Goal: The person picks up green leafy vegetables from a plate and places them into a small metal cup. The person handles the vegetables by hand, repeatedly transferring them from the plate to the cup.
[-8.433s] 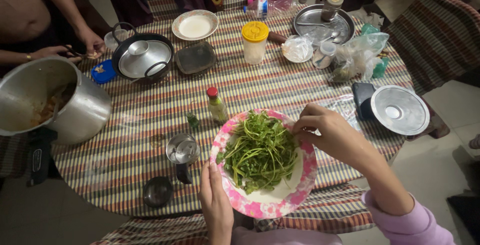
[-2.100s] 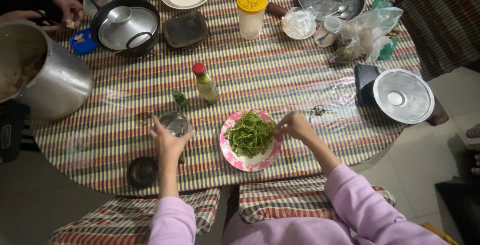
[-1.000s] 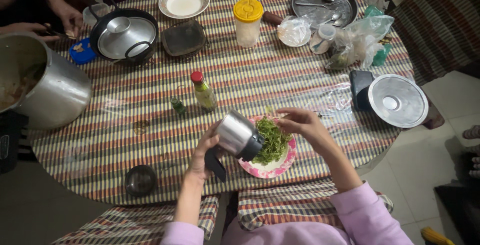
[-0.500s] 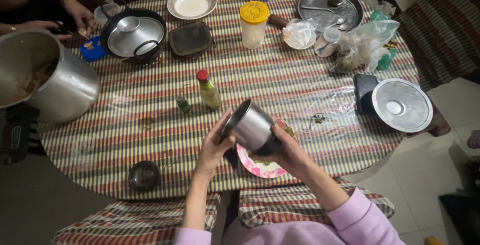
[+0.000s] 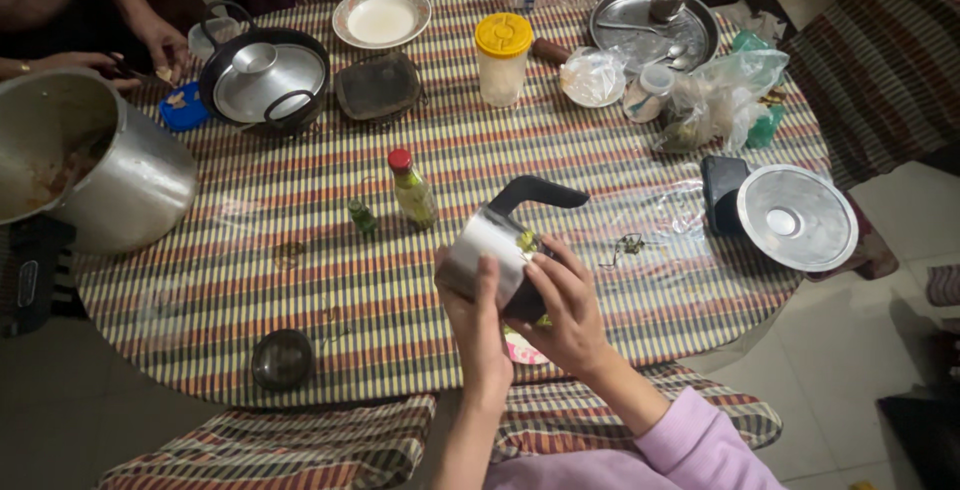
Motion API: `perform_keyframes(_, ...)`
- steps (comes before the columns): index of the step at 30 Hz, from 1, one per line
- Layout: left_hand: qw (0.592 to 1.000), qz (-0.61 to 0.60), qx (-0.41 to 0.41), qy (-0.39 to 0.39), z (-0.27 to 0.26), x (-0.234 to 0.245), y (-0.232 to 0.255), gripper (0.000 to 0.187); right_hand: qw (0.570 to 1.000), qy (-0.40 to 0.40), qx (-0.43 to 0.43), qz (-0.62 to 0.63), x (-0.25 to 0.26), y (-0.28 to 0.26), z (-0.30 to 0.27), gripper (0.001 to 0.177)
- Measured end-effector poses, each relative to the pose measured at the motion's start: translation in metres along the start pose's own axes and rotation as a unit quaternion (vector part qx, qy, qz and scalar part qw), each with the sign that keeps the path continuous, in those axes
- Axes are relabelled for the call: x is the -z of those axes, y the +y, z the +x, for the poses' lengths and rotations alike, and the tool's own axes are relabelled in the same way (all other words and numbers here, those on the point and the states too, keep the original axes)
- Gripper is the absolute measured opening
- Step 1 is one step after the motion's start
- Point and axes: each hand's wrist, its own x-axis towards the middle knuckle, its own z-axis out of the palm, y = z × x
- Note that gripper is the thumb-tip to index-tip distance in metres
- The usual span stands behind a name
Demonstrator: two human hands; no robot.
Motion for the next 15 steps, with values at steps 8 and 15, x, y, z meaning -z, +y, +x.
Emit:
perform_keyframes(8, 0.998, -0.016, 0.045, 0.035, 0.017, 0.018, 0.011, 0.082, 0.981, -0.124, -0.068, 0.132, 0.017, -0.005, 0.018, 0.083)
perform_keyframes(15, 0.991, 0.131, -0.002, 0.013, 0.020, 0.037, 0.014, 0.089, 0.960, -0.086, -0.204, 0.171, 0.011, -0.002, 0.010, 0.041)
